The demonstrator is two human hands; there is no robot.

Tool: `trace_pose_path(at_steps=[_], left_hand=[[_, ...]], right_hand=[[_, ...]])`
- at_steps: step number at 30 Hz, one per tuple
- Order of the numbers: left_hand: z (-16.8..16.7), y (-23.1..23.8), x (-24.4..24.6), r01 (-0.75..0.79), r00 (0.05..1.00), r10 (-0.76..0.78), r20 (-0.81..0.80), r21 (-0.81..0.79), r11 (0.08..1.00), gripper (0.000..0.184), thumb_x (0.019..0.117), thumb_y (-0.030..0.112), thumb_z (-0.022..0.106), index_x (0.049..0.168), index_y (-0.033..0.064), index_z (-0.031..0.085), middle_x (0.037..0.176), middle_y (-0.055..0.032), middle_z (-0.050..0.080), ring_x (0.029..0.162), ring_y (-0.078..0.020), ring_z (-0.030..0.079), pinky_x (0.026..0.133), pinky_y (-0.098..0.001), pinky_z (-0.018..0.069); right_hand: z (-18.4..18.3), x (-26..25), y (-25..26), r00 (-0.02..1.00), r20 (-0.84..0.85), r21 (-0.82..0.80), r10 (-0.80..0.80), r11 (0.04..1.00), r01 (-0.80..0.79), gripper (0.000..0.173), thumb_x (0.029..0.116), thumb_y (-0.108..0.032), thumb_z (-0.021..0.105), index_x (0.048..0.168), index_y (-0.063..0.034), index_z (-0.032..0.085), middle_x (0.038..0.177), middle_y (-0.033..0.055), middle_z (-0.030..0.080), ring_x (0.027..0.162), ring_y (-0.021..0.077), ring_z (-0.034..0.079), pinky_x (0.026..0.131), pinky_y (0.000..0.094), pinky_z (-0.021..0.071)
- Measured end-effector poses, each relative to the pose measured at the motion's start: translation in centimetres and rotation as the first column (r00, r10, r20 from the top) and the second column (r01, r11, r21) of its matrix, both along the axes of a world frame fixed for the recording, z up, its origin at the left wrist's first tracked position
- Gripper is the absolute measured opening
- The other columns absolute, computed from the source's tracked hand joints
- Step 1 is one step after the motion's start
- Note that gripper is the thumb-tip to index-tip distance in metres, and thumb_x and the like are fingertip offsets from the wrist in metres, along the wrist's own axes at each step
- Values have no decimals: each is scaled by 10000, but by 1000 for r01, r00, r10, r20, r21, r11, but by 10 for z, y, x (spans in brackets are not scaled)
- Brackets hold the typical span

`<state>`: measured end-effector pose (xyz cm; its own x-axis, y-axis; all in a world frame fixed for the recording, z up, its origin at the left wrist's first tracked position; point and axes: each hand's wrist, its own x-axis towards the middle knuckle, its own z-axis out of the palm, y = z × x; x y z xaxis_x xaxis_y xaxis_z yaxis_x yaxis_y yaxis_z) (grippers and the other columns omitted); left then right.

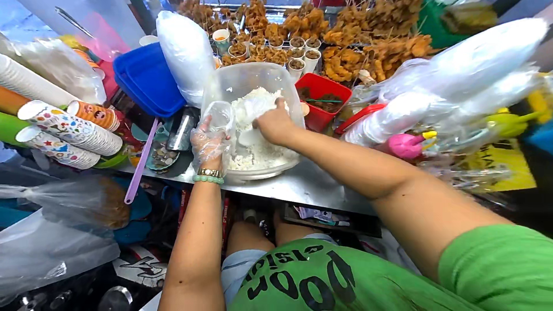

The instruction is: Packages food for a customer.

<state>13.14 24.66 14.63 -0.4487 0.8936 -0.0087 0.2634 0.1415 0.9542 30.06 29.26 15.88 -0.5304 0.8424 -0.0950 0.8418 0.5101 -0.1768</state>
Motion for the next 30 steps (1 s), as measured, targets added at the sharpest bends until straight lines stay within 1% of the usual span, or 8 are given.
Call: trace_pose_path(at_steps=[2,6,10,16,18,22,26,30], left_hand=[[-1,1,0,-33,999,32,20,46,998,607,875,-13,730,1449,52,547,1181,-198,643,858,-176,663,767,-307,574],[-5,2,-2,-53,998,48,43,105,993,585,894,-10,709,1451,38,536,1138,-180,663,820,-143,655,747,-281,566],[0,1,0,-58,998,57,14,82,995,594,900,-9,706,1463,41,525,1194,-191,641,834,-143,658,757,-278,568],[3,-2,2,-77,997,78,-15,47,996,602,898,0,718,1467,65,531,1250,-209,615,884,-174,667,785,-300,574],[2,-2,3,-75,997,76,-7,47,996,605,899,5,721,1470,70,529,1270,-209,603,904,-186,665,795,-309,573],[1,-2,3,-74,997,75,-31,36,997,589,903,17,719,1462,72,539,1268,-205,614,910,-190,672,803,-319,574],[2,-4,4,-69,997,71,-40,42,997,590,903,5,712,1463,53,532,1252,-207,622,905,-187,668,812,-316,572],[1,-2,2,-44,999,46,-27,62,997,599,904,-8,701,1470,31,510,1195,-211,647,878,-189,672,797,-316,575]], right_hand=[[-19,-10,3,995,59,-100,84,992,-78,248,977,10,572,1150,-9,749,1057,252,729,1072,477,660,1097,735,295],[-13,-15,-7,979,93,-249,184,956,-156,233,971,-68,657,1175,-85,768,1114,183,738,1120,402,650,1093,686,311],[-3,5,-18,981,-35,-229,192,954,-195,223,966,-106,681,1159,-133,790,1035,130,762,1033,339,677,1051,654,335],[9,44,-17,965,-241,-218,99,964,-154,211,957,-154,734,1158,-138,797,1018,104,775,1006,306,696,1049,698,331],[10,48,-20,965,-245,-168,94,976,-138,210,970,-168,719,1165,-157,797,1000,80,781,986,276,701,1070,668,316],[-4,38,-32,944,-275,-13,183,981,-194,191,952,-139,720,1115,-160,817,966,82,792,951,289,719,1077,645,326],[-6,33,-36,941,-264,-15,212,975,-223,207,962,-138,700,1135,-159,811,961,90,790,938,283,722,1074,636,321],[-14,33,-40,892,-339,201,298,949,-241,233,916,-66,701,1086,-164,826,896,90,788,845,273,728,1017,634,361]])
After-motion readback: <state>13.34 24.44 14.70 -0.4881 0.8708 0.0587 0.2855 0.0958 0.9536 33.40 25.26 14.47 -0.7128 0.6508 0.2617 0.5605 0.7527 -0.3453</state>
